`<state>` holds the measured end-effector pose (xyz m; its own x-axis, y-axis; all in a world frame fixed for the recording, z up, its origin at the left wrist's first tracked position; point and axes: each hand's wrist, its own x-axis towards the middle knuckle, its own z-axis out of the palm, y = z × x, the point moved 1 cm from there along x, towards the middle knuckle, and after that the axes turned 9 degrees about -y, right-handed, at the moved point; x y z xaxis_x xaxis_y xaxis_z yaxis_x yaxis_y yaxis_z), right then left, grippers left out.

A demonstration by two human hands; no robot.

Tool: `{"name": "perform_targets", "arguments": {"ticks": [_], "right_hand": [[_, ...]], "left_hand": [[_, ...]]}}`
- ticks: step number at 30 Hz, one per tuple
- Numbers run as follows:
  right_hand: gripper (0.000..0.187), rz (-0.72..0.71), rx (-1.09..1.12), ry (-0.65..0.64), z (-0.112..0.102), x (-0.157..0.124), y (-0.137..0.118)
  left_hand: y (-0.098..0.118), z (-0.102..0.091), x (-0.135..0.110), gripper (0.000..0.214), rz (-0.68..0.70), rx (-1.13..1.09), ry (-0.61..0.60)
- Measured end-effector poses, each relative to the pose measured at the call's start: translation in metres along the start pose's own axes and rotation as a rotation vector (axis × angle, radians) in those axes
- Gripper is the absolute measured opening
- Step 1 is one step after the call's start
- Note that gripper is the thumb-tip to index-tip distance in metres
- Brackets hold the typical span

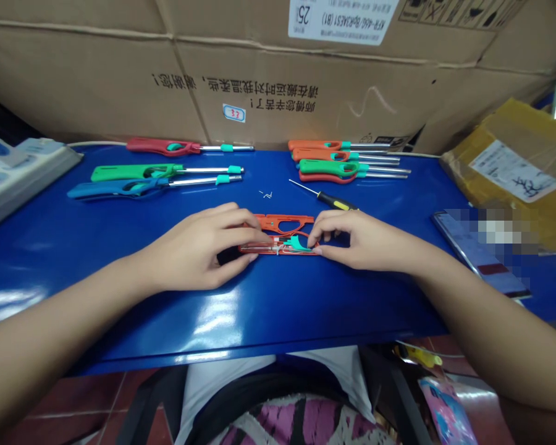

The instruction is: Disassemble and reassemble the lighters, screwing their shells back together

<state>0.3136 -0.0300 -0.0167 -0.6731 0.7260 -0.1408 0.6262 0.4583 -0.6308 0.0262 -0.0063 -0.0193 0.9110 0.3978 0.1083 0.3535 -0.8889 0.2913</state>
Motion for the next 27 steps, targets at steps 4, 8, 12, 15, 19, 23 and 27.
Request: {"name": "perform_targets", "arguments": {"ticks": [4,8,12,15,19,23,27], "right_hand": [[0.015,0.008,0.001,-0.009,-0.002,-0.001,0.002],[0.014,-0.013,0.008,0.007,-0.002,-0.001,0.004],[0.012,-0.021,0.018,0.102,-0.001,0.001,0.004],[0.014,-0.032,-0.033,0.275,-0.002,0.003,0.006],[0.024,-0.076,-0.268,0.327,-0.002,0.005,0.014],[0.024,-0.072,-0.374,0.245,0.001,0.009,0.022],[0.012,-0.054,-0.369,0.243,0.004,0.013,0.021]], "left_hand": [[0.003,0.005,0.001,0.034,0.029,0.021,-0.004],[0.000,0.002,0.000,0.029,-0.007,0.054,0.072],[-0.001,-0.002,0.001,0.023,-0.054,0.080,0.122],[-0.003,-0.002,0.002,0.021,-0.114,0.084,0.145],[-0.011,-0.003,0.002,0.028,-0.182,0.071,0.124],[-0.020,-0.002,0.001,0.034,-0.195,0.022,0.073],[-0.023,-0.001,0.001,0.032,-0.193,0.018,0.052]]}}
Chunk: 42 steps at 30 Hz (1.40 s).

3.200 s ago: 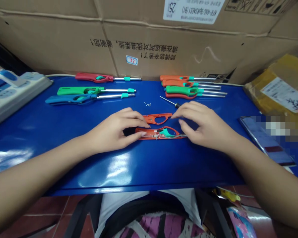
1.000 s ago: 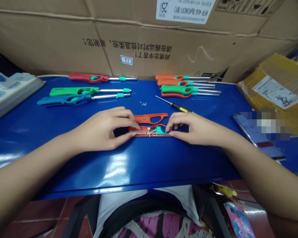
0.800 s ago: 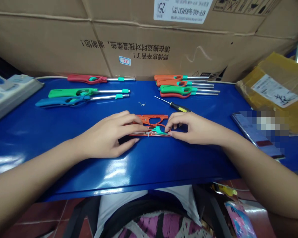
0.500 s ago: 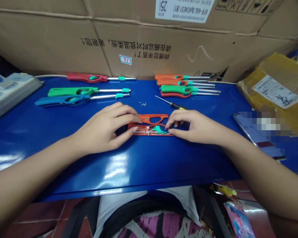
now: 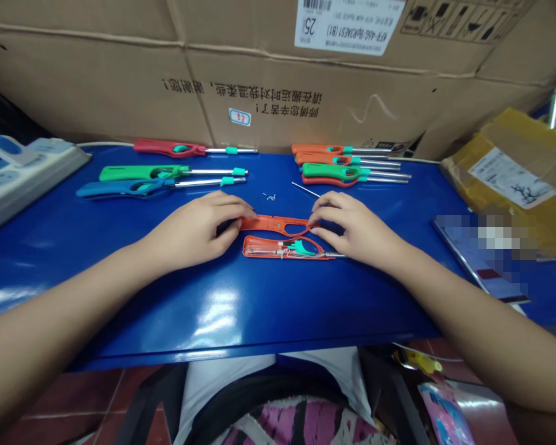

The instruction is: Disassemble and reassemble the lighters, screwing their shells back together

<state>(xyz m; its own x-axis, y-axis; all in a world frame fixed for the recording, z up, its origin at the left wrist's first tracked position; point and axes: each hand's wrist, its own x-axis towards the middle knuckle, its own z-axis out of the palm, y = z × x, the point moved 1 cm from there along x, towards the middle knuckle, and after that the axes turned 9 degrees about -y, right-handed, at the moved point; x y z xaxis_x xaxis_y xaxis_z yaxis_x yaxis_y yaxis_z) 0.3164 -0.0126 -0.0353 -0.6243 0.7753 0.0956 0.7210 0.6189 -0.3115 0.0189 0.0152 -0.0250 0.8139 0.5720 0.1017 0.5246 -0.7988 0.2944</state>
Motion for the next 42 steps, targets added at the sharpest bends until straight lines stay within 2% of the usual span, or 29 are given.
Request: {"name": "perform_targets", "arguments": {"ticks": [5,9,15,19,22,26,30,37,42], "right_hand": [[0.005,-0.013,0.037,0.006,0.001,0.003,-0.005],[0.007,0.051,0.141,0.055,0.002,0.003,-0.007],[0.022,0.255,0.578,0.127,-0.001,0.003,-0.008],[0.029,0.317,0.823,-0.006,-0.012,-0.001,-0.009],[0.032,0.265,0.778,-0.084,-0.018,-0.007,-0.012],[0.044,0.133,0.508,-0.073,-0.017,-0.011,-0.021],[0.035,0.090,0.286,-0.096,-0.013,-0.010,-0.028],[0.027,0.012,0.226,-0.132,-0.013,-0.010,-0.030],[0.022,0.030,0.207,-0.153,-0.013,-0.011,-0.031]], "left_hand": [[-0.001,0.001,0.000,0.035,-0.006,0.024,0.016],[-0.001,0.004,0.001,0.034,0.005,0.013,0.052],[0.006,0.002,0.000,0.038,0.012,0.066,0.204],[0.014,-0.004,-0.005,0.036,0.045,0.152,0.231],[0.019,-0.006,-0.007,0.036,0.077,0.171,0.205],[0.023,-0.005,-0.008,0.035,0.100,0.153,0.105],[0.025,-0.003,-0.007,0.033,0.102,0.143,0.023],[0.027,-0.002,-0.006,0.033,0.111,0.086,-0.084],[0.028,0.001,-0.007,0.032,0.089,0.044,-0.113]]}}
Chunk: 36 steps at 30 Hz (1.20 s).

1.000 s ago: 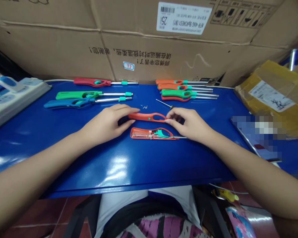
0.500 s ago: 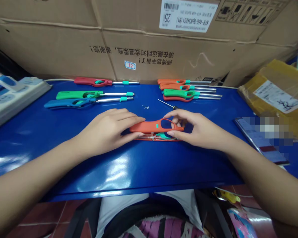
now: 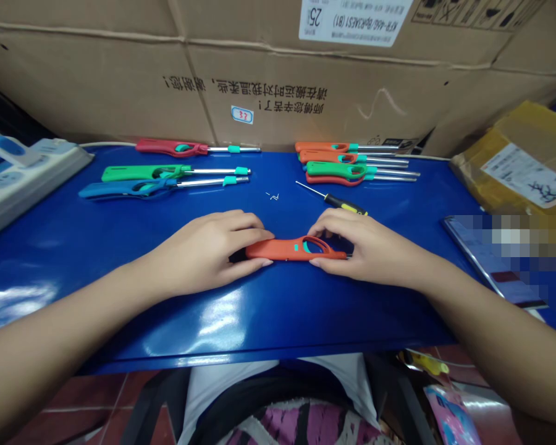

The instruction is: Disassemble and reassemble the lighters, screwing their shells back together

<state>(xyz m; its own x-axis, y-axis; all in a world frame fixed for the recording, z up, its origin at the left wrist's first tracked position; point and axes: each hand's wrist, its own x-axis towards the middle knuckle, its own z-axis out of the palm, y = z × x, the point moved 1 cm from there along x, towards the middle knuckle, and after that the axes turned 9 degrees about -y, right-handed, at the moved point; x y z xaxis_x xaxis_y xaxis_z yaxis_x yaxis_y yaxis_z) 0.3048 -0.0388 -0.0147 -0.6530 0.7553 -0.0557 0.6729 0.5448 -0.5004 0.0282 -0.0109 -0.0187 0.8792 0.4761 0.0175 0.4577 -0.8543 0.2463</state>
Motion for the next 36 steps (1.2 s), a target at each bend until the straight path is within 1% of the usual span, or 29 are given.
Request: {"name": "perform_targets", "arguments": {"ticks": [5,9,22,27,32,36], "right_hand": [[0.023,0.014,-0.018,-0.004,0.0017,0.0013,0.0018],[0.023,0.012,-0.036,-0.001,0.0019,0.0020,0.0023],[0.023,-0.008,-0.033,0.014,0.0065,0.0011,0.0022],[0.023,-0.021,-0.036,0.004,0.0065,0.0009,0.0021],[0.024,-0.024,0.005,0.005,0.0075,0.0010,0.0023],[0.024,-0.005,0.093,0.008,0.0096,0.0021,0.0024]], "left_hand": [[-0.0007,0.0050,-0.0011,0.031,-0.030,-0.115,-0.011],[-0.0005,0.0061,-0.0009,0.032,-0.026,-0.157,-0.007],[0.0025,-0.0006,-0.0008,0.032,-0.041,-0.180,-0.002],[0.0026,0.0004,-0.0006,0.032,-0.055,-0.188,-0.018],[0.0019,0.0014,-0.0001,0.031,-0.074,-0.232,-0.025],[0.0027,0.0013,0.0002,0.032,-0.114,-0.265,-0.018]]}}
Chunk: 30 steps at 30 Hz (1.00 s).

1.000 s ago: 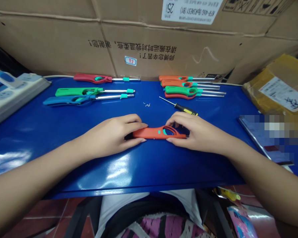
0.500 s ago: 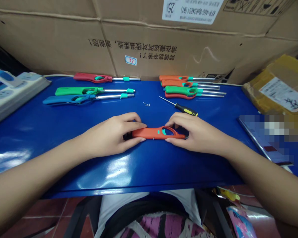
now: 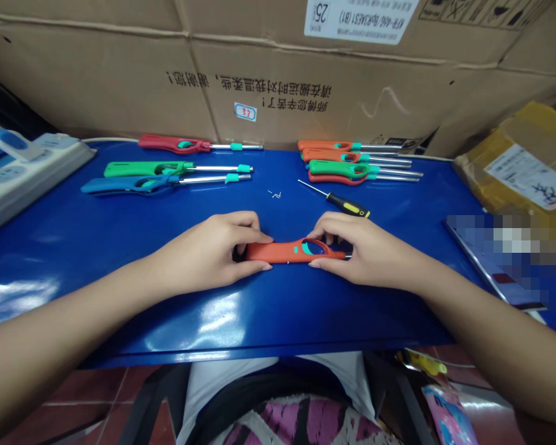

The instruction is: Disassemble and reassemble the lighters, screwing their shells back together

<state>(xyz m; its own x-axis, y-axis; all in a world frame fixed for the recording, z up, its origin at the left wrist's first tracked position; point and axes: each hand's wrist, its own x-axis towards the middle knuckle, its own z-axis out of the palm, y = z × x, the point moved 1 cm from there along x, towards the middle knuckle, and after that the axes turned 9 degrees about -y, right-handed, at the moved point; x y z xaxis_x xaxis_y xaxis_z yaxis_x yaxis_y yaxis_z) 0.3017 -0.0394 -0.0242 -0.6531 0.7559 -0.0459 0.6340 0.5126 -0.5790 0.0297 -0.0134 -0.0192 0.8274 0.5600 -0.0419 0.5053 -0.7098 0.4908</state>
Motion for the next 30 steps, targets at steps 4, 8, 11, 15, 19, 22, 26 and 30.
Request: {"name": "perform_targets", "arguments": {"ticks": [4,8,11,15,19,22,26,30], "right_hand": [[0.024,0.039,0.100,0.010,0.003,0.002,0.002],[0.028,0.069,0.118,0.023,0.005,0.003,0.002],[0.027,0.065,0.093,0.031,0.006,0.004,0.001],[0.027,0.026,0.008,0.035,0.006,0.003,-0.001],[0.028,0.011,-0.004,0.049,0.006,0.004,-0.002],[0.027,0.046,0.046,0.079,0.008,0.006,-0.001],[0.028,0.094,0.140,0.092,0.011,0.008,0.003],[0.030,0.107,0.224,0.103,0.013,0.009,0.006]], "left_hand": [[0.004,0.000,0.000,0.033,-0.034,-0.002,0.004],[0.009,0.000,-0.002,0.031,-0.071,0.032,0.002],[0.012,0.000,-0.003,0.026,-0.089,0.070,0.018],[0.011,0.001,-0.004,0.023,-0.107,0.089,0.043],[0.010,0.001,-0.004,0.020,-0.117,0.072,0.041],[0.009,0.001,-0.004,0.019,-0.108,0.077,0.027],[0.009,0.000,-0.005,0.019,-0.127,0.079,0.015],[0.010,-0.001,-0.004,0.020,-0.163,0.053,0.023]]}}
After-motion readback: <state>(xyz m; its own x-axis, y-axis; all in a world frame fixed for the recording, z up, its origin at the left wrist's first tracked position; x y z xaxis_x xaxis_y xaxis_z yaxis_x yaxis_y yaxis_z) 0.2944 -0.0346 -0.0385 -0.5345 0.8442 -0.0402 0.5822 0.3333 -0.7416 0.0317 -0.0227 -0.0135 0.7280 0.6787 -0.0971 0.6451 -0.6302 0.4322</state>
